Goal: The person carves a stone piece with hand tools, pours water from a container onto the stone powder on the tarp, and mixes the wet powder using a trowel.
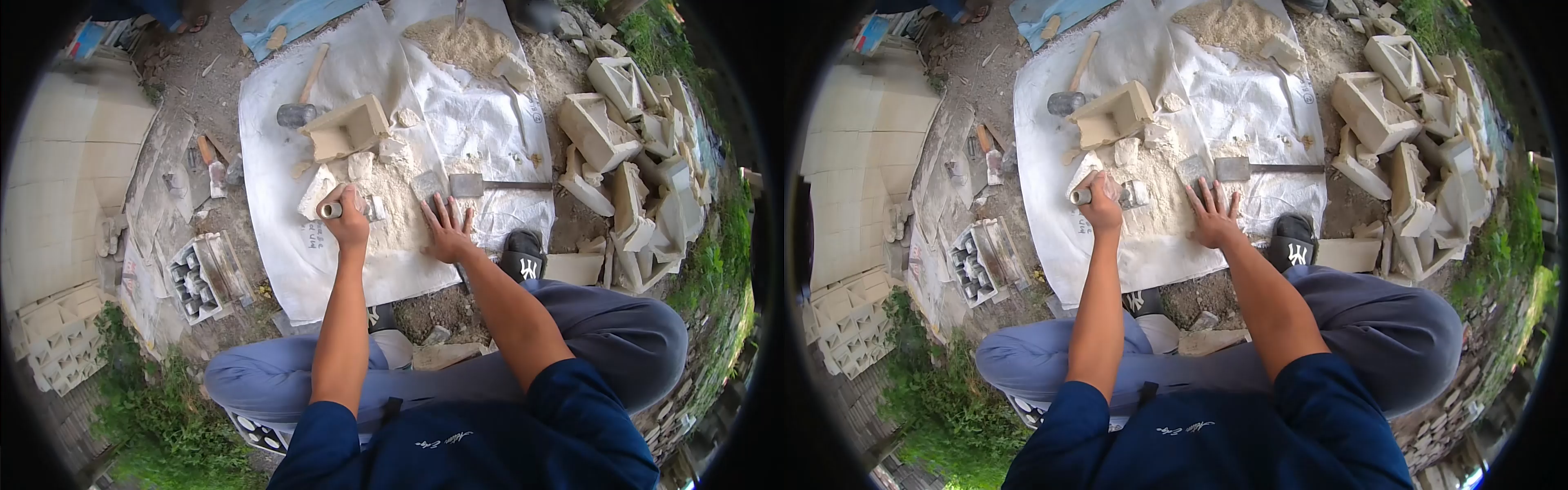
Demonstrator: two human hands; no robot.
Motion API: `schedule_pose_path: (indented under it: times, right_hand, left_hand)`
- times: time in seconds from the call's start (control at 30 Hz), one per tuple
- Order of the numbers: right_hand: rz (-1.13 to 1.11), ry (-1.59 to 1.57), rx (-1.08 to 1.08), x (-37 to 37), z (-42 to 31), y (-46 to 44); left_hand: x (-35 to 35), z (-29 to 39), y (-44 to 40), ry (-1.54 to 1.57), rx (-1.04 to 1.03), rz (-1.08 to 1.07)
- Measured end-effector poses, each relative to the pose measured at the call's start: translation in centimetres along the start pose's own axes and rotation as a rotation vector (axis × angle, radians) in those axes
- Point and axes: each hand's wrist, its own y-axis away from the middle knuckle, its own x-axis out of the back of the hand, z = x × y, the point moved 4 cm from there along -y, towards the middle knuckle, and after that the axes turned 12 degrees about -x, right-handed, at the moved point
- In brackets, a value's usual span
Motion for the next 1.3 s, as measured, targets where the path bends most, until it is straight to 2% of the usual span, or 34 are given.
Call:
schedule_pose_path:
  times: [0.03, 0.1, 0.17, 0.2, 0.27, 0.3, 0.33, 0.4, 0.43, 0.5, 0.53, 0.63, 0.67, 0.7, 0.8, 0.9, 0.97, 1.0, 1.1, 1.13, 1.17, 1.23, 1.3]
  right_hand:
    - [-0.019, 0.000, -0.006, -0.3, 0.1, 0.3]
    - [-0.005, 0.012, -0.007, 0.4, -0.2, 0.2]
    - [-0.018, 0.019, -0.011, 0.5, -0.4, 0.3]
    - [-0.020, 0.020, -0.005, 0.4, -0.3, 0.3]
    - [-0.001, 0.018, 0.002, 1.0, -0.4, -0.1]
    - [-0.001, 0.027, 0.002, 1.2, -0.3, -0.3]
    - [-0.019, 0.032, -0.001, 0.6, -0.4, 0.3]
    - [-0.026, 0.025, -0.005, 0.7, -0.5, 0.3]
    - [-0.046, 0.011, -0.018, 0.7, -0.4, 0.3]
    - [0.007, 0.019, -0.015, 0.3, -0.2, 0.3]
    - [-0.004, 0.021, -0.017, 0.0, -0.2, 0.5]
    - [-0.004, 0.031, -0.001, 0.4, -0.3, 0.0]
    - [-0.012, 0.030, -0.001, 0.2, -0.2, 0.0]
    - [-0.006, 0.025, -0.003, 0.1, -0.2, 0.2]
    - [-0.025, 0.027, -0.004, 0.4, -0.2, 0.1]
    - [-0.055, 0.030, -0.010, 0.6, -0.3, 0.1]
    - [-0.062, 0.005, -0.008, -0.3, 0.3, 0.4]
    - [-0.040, -0.005, -0.009, -0.3, 0.2, 0.7]
    - [0.021, 0.010, 0.008, 0.8, -0.3, 0.3]
    - [0.007, 0.012, 0.000, 1.0, -0.4, 0.4]
    - [-0.009, 0.014, -0.010, 0.9, -0.4, 0.7]
    - [-0.021, 0.014, -0.011, 1.2, -0.4, 0.9]
    - [-0.049, 0.009, -0.019, 0.8, -0.4, 0.9]
  left_hand:
    - [0.4, 0.6, -0.4, 0.137, 0.009, -0.112]
    - [0.2, 1.2, 0.0, 0.056, -0.036, 0.005]
    - [1.1, -1.4, 0.6, 0.070, -0.002, -0.139]
    - [1.3, -2.5, 0.9, -0.254, -0.175, -0.185]
    - [2.7, -5.9, 1.0, -0.221, -0.224, -0.147]
    - [2.9, -7.0, 0.3, -0.085, -0.030, -0.232]
    - [2.0, -5.7, 0.3, -0.088, -0.024, -0.241]
    - [0.1, -3.4, -0.6, -0.023, 0.140, 0.131]
    - [-1.2, -1.5, -1.2, -0.018, 0.144, 0.123]
    - [-1.7, 2.3, -0.2, 0.011, -0.016, -0.053]
    - [-1.0, 2.1, -0.3, -0.035, -0.099, -0.069]
    - [-0.9, 0.2, -0.2, 0.105, -0.049, -0.121]
    - [-0.5, -2.5, 0.4, 0.084, -0.008, -0.127]
    - [0.4, -3.9, 1.1, -0.202, -0.151, -0.220]
    - [-0.8, -3.8, 1.0, -0.221, -0.089, -0.303]
    - [-3.2, -1.9, -0.1, -0.147, -0.033, -0.267]
    - [-3.3, 0.8, 1.1, 0.000, 0.029, -0.041]
    - [-2.5, 0.9, 2.1, -0.011, 0.046, -0.035]
    - [-2.8, 1.5, 2.1, 0.066, 0.013, -0.230]
    - [-2.6, 0.7, 2.4, -0.130, -0.118, -0.298]
    - [-1.6, -3.0, 3.2, -0.240, -0.156, -0.372]
    - [-2.9, -2.7, 3.7, -0.291, -0.143, -0.494]
    - [-3.5, -2.7, 3.6, -0.319, -0.172, -0.527]
